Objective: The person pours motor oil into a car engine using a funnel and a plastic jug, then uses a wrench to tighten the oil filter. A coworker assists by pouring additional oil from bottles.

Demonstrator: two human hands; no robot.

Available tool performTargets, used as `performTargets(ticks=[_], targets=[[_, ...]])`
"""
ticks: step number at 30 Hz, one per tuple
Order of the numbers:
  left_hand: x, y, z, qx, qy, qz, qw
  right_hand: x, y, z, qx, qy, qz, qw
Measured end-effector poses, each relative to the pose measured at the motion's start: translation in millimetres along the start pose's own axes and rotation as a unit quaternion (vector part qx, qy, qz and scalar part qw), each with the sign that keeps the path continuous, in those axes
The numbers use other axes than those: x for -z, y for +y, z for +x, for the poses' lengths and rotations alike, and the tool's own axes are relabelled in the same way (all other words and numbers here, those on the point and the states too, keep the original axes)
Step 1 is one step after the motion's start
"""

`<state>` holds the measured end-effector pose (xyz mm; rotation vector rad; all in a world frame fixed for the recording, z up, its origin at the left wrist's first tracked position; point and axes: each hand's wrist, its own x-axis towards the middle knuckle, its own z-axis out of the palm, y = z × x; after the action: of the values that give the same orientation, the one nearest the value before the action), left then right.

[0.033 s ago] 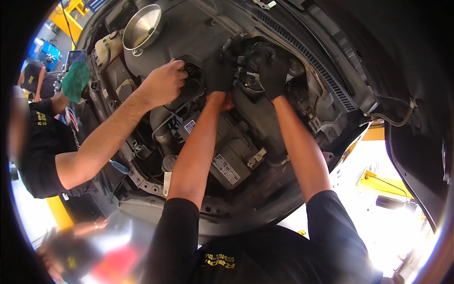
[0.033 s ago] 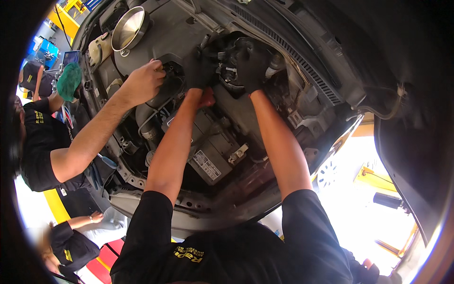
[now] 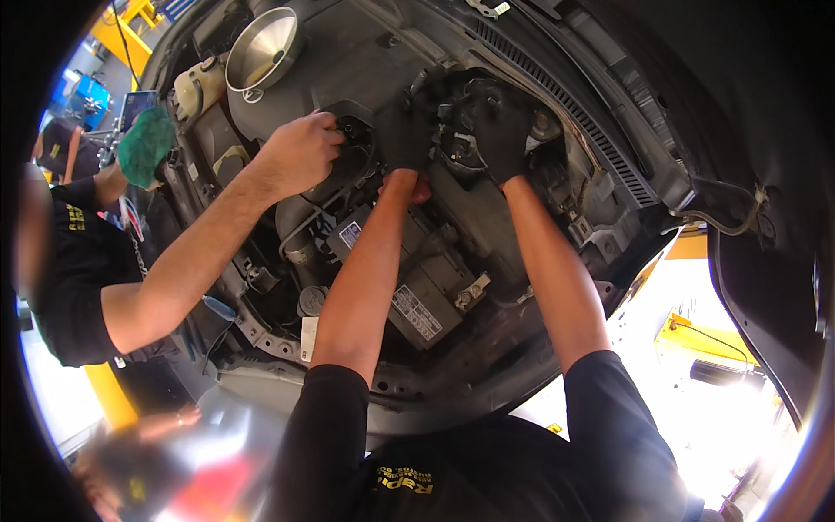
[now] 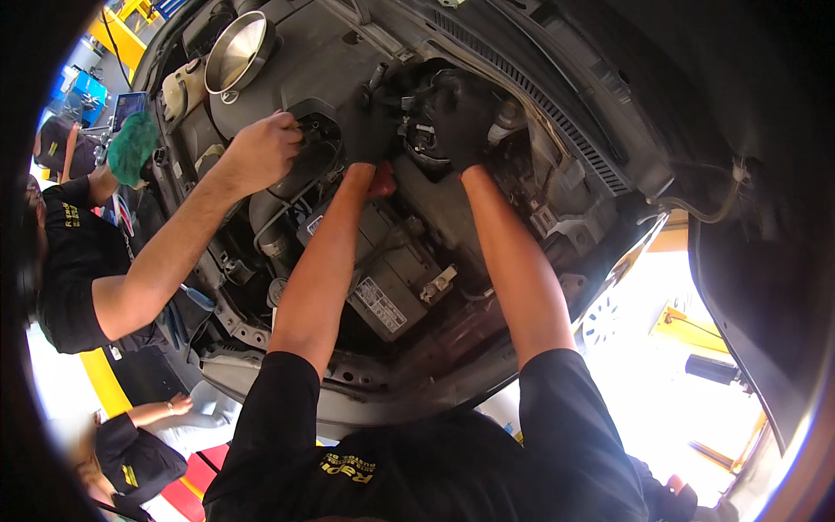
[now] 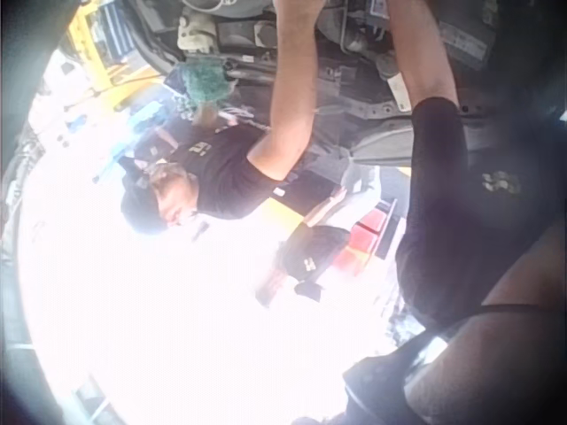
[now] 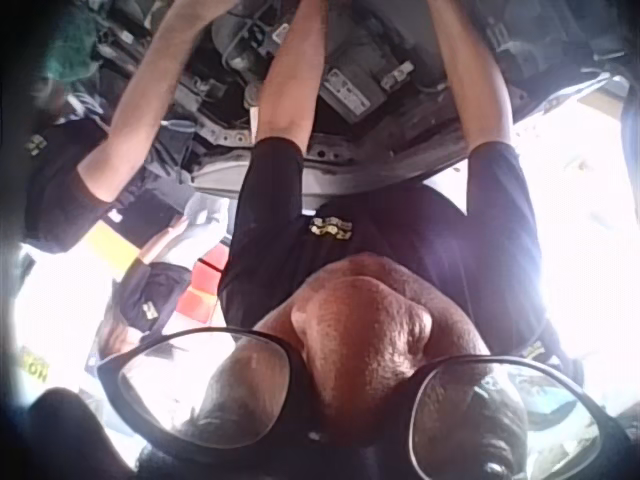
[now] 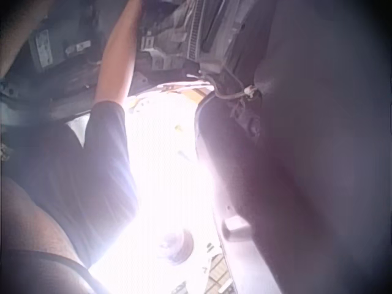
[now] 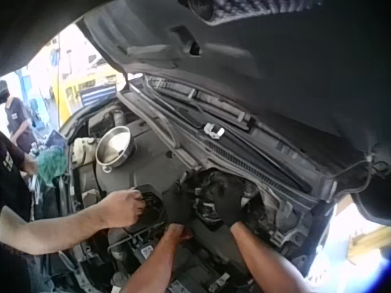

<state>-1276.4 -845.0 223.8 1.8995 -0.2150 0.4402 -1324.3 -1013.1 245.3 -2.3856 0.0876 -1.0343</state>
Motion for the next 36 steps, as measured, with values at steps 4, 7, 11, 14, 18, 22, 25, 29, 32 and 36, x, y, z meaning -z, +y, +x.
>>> performTargets(ticks=[4, 7, 11, 14, 18, 22, 25, 29, 32, 36], targets=[[-13.0, -3.0, -8.5, -0.007, 0.105, -0.113, 0.988, -6.5, -5.0, 9.5, 0.083, -0.045, -0.066, 0.993], [-16.1, 1.2, -23.0, 0.083, 0.120, -0.109, 0.983, -13.7, -2.4, 19.9, 0.130, -0.062, -0.043, 0.989], [-18.4, 1.7, -24.2, 0.090, 0.102, -0.181, 0.974, -26.1, 40.1, 48.3, 0.152, -0.182, -0.108, 0.966], [-19.6, -17.4, -26.9, 0.120, 0.094, -0.226, 0.962, -27.9, 3.3, 69.7, 0.081, -0.412, -0.006, 0.908], [-28.6, -7.5, -25.2, 0.147, 0.095, -0.265, 0.948, -26.5, -13.8, 75.7, 0.179, -0.460, -0.184, 0.850], [-26.9, -15.2, -19.1, 0.042, 0.188, -0.147, 0.970, -20.7, -56.9, 57.3, 0.177, -0.370, -0.222, 0.885], [-16.3, 5.5, -17.8, 0.085, 0.119, -0.110, 0.983, -25.6, -46.3, 43.9, 0.180, -0.330, -0.244, 0.894], [9.7, 35.7, 0.8, 0.062, 0.037, -0.089, 0.993, -39.3, -32.1, 33.0, 0.190, -0.269, -0.274, 0.904], [6.1, 24.9, 6.1, 0.070, 0.034, -0.086, 0.993, -48.5, -38.1, 26.1, 0.150, -0.245, -0.286, 0.914], [3.5, 16.4, 8.2, 0.051, 0.031, -0.071, 0.996, -48.1, -48.2, 25.5, 0.100, -0.229, -0.249, 0.936]])
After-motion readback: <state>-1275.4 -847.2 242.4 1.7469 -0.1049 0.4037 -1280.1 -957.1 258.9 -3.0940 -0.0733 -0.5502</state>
